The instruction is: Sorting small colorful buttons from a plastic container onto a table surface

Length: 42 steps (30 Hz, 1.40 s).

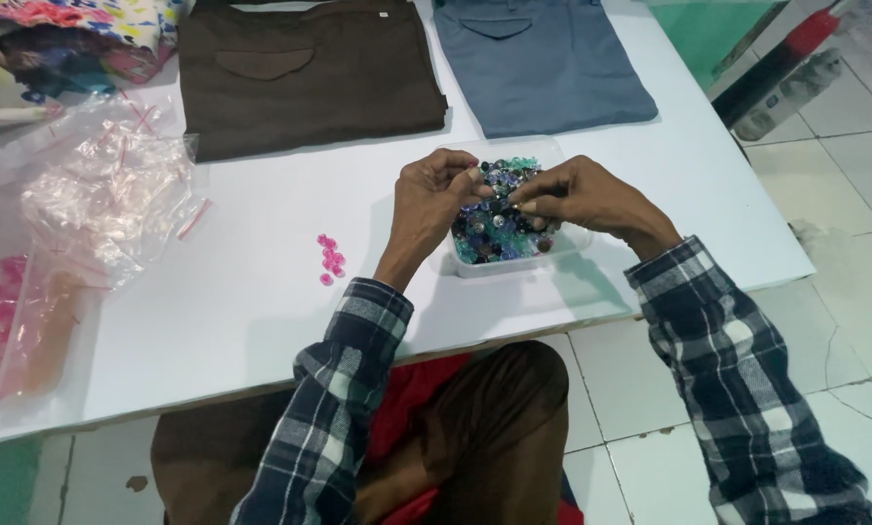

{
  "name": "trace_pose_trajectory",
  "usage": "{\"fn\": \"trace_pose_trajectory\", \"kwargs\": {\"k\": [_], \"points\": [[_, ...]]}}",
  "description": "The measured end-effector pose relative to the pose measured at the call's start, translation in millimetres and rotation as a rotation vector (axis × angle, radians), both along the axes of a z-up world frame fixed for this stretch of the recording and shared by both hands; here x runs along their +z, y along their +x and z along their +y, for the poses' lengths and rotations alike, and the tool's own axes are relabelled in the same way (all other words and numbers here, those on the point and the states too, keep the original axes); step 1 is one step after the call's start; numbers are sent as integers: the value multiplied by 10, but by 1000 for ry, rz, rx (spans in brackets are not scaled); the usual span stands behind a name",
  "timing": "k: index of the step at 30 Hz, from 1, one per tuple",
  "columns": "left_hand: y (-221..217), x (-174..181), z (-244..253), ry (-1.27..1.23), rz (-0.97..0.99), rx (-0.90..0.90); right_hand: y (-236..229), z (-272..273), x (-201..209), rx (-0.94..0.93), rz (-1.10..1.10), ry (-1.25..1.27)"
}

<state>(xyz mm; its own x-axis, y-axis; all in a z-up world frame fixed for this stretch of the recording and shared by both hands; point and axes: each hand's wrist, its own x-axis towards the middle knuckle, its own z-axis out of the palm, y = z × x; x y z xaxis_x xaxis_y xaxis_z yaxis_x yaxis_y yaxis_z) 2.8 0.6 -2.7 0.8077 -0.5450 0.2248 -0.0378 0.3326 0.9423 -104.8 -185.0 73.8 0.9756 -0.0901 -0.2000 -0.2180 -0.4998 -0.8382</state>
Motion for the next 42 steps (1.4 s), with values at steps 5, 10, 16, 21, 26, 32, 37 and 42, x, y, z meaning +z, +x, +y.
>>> {"fn": "trace_pose_trajectory", "kwargs": {"k": [5, 10, 16, 21, 26, 32, 37, 42], "points": [[14, -7, -20, 9, -30, -25, -11, -66, -76, -25, -48, 131], [28, -46, -50, 27, -44, -35, -18, -62, -105, -48, -63, 162], [-14, 19, -4, 78, -85, -36, -27, 45, 35, -20, 4, 59], [-43, 28, -57, 527, -634, -9, 226, -40, -428, 209, 312, -1074], [-121, -112, -139, 877, -974, 20, 355, -98, -751, 255, 345, -1139], [-102, -174, -185, 919, -976, 10, 189, 140, -112, 183, 388, -788], [-118, -164, -183, 921, -946, 37, 22, 373, 388, 95, 304, -609], [-118, -166, -180, 932, -915, 28, 190, 68, -273, 310, 301, -1212]]}}
